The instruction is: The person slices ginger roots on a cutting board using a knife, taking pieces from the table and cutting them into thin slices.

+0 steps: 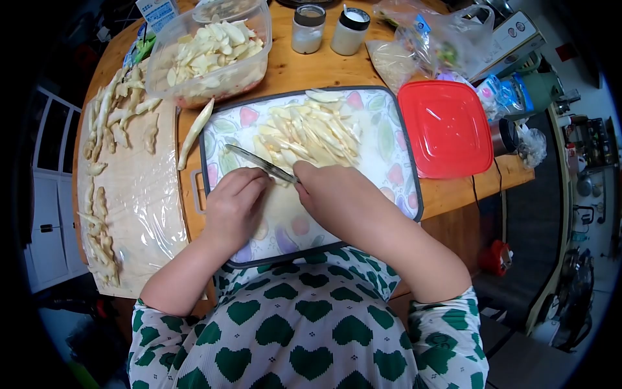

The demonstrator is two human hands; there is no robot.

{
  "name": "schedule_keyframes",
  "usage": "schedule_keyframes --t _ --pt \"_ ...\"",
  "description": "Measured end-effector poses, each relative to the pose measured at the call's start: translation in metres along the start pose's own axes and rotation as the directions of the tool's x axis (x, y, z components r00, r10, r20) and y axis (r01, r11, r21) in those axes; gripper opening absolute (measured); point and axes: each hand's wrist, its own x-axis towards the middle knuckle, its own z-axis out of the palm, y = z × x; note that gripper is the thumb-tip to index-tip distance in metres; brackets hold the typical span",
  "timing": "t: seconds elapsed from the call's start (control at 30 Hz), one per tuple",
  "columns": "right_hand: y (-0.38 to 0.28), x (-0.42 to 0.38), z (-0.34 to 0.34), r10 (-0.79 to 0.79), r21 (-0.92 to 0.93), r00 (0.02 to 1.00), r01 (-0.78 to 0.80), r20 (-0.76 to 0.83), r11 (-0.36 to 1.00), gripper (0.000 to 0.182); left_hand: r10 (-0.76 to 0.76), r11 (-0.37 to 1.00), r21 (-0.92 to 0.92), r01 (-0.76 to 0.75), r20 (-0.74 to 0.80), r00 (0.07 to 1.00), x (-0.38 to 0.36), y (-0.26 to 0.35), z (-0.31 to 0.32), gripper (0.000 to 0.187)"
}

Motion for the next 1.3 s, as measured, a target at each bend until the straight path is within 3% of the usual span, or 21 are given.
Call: schedule_keyframes --t 0.1,0.43,0.63,0.87,1.07,1.2,1.3 --pt "0.0 0.002 0.01 -0.016 -0.02 0.999 0.015 -0.038 1.0 0.017 0.003 0.999 -0.033 -0.003 0.001 1.0 0.001 -0.002 -0.002 0.023" --pt "0.027 -0.031 -0.017 0.174 0.07 0.985 -0.175 0.012 0.982 0.021 0.007 1.0 -0.008 -0.007 0.012 1.0 -0.002 -0.005 -0.007 0.026" --pt "0.002 -0.043 -0.015 0.048 -0.002 0.997 -0.048 -0.066 0.999 0.02 0.018 1.0 -0.003 -0.018 -0.002 1.0 -0.001 -0.003 -0.005 0.029" --pt "-0.004 -0.057 -0.033 0.075 -0.143 0.997 -0.071 0.026 0.987 0.018 0.015 1.0 -0.02 -0.015 -0.007 1.0 -0.001 -0.003 -0.006 0.027" --pt "-0.006 -0.031 -0.017 0.068 -0.115 0.996 -0.062 0.052 0.992 0.015 0.011 1.0 -0.008 -0.012 -0.013 1.0 -0.001 -0.003 -0.004 0.027" --pt "-0.007 -0.005 0.007 -0.025 -0.056 0.999 0.024 -0.022 0.998 0.013 0.014 1.0 -0.018 -0.014 -0.001 1.0 -0.005 -0.004 -0.003 0.036" --pt "-0.005 -0.01 0.01 -0.011 -0.079 1.0 0.008 -0.028 0.997 0.014 0.009 1.0 -0.026 -0.008 0.023 1.0 -0.006 -0.003 -0.005 0.036"
